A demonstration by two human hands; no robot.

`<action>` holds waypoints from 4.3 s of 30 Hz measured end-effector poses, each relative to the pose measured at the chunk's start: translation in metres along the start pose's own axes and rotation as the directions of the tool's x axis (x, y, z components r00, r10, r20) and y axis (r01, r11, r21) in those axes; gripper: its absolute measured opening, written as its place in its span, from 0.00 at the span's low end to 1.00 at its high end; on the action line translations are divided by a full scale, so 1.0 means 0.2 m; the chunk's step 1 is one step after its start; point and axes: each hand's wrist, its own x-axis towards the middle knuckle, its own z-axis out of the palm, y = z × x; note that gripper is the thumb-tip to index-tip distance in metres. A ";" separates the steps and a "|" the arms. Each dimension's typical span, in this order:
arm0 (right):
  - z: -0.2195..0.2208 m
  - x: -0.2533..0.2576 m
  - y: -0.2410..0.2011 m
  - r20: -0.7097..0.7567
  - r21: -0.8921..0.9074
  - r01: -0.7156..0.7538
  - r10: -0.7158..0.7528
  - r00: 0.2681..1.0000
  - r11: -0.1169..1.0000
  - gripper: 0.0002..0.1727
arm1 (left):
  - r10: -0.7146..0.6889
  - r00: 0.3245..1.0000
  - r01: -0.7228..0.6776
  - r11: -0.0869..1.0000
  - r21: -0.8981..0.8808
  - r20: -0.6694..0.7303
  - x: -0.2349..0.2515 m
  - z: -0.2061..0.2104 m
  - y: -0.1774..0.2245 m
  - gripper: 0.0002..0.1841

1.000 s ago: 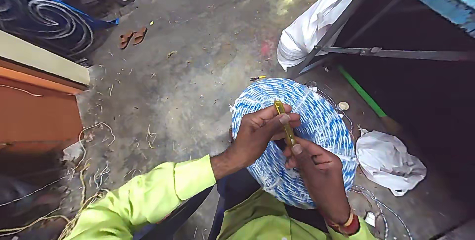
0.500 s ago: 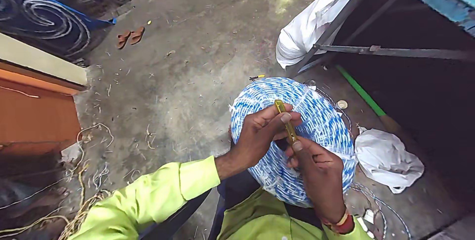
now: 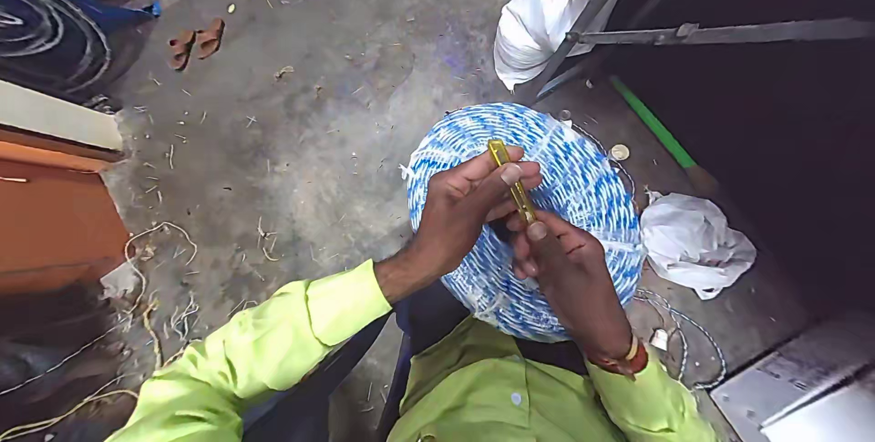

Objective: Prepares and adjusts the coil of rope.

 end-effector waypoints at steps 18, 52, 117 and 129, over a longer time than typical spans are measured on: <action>-0.03 0.01 -0.03 0.066 0.248 -0.112 0.099 0.993 0.962 0.29 | -0.054 0.998 0.054 0.999 0.000 -0.006 0.02 0.00 0.01 0.16; 0.04 0.01 -0.01 -0.122 -0.104 -0.012 0.000 0.992 0.995 0.16 | -0.115 0.992 0.112 0.991 -0.077 -0.042 0.05 -0.01 -0.02 0.17; -0.10 0.71 -0.50 0.734 -0.679 0.727 -0.107 0.671 -0.102 0.21 | -0.207 0.970 0.229 0.955 0.189 -0.127 0.40 -0.53 -0.01 0.21; -0.08 0.73 -0.49 0.804 -0.594 0.788 -0.076 0.590 -0.160 0.20 | -0.202 0.970 0.225 0.957 0.181 -0.138 0.40 -0.52 -0.02 0.20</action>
